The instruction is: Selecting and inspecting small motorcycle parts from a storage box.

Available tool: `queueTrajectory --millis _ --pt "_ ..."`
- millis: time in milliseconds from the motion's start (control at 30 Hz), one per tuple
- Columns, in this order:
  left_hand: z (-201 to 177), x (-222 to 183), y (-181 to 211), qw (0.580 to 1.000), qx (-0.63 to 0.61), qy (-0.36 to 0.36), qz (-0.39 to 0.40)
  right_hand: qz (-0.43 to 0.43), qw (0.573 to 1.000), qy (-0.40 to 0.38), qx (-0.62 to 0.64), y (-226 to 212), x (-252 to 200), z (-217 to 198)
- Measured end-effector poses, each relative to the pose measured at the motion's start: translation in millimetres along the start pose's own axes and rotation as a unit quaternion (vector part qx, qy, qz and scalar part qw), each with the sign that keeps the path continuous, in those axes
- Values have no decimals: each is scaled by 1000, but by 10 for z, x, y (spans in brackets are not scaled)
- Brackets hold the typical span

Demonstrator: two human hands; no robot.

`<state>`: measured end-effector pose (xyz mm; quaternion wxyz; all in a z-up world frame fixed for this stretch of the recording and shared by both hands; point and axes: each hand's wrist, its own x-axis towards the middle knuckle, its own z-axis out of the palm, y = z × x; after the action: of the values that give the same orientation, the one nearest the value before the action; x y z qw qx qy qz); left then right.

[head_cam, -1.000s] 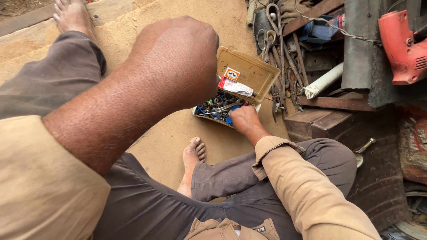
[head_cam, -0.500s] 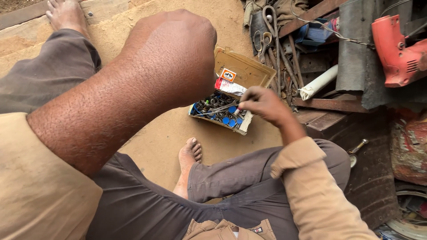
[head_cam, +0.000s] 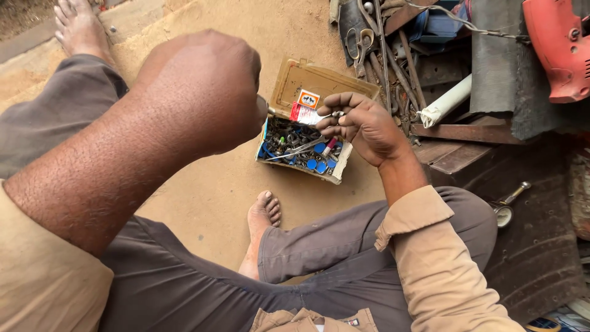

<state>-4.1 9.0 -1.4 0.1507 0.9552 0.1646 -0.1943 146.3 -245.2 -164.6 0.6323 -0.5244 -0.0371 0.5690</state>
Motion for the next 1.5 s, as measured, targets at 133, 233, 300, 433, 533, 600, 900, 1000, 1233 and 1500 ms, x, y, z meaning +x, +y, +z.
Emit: queueTrajectory --millis 133,233,300,433,533,600,900,1000,1233,1500 --pt "-19 54 60 1000 -12 -10 -7 -15 1000 -22 9 -120 -43 42" --pt "-10 83 96 999 7 -42 -21 -23 998 -44 23 -155 -73 52" --pt "15 93 117 998 1 -50 -24 -23 997 -59 33 -181 -106 71" --pt "13 100 125 998 12 -56 -25 -27 997 -61 39 -233 -143 76" --pt "15 108 100 997 8 -72 -42 -34 996 -69 48 -237 -146 61" --pt "27 109 81 997 13 -69 -45 -42 995 -74 51 -233 -147 59" --pt "54 94 34 997 14 -54 -45 -54 994 -78 45 -250 -167 85" --pt "46 103 25 998 13 -49 -43 -50 994 -82 57 -241 -165 74" --pt "36 100 28 997 3 -58 -46 -51 992 -91 67 -246 -160 78" --pt "40 99 26 998 10 -51 -38 -62 991 -96 63 -241 -169 81"
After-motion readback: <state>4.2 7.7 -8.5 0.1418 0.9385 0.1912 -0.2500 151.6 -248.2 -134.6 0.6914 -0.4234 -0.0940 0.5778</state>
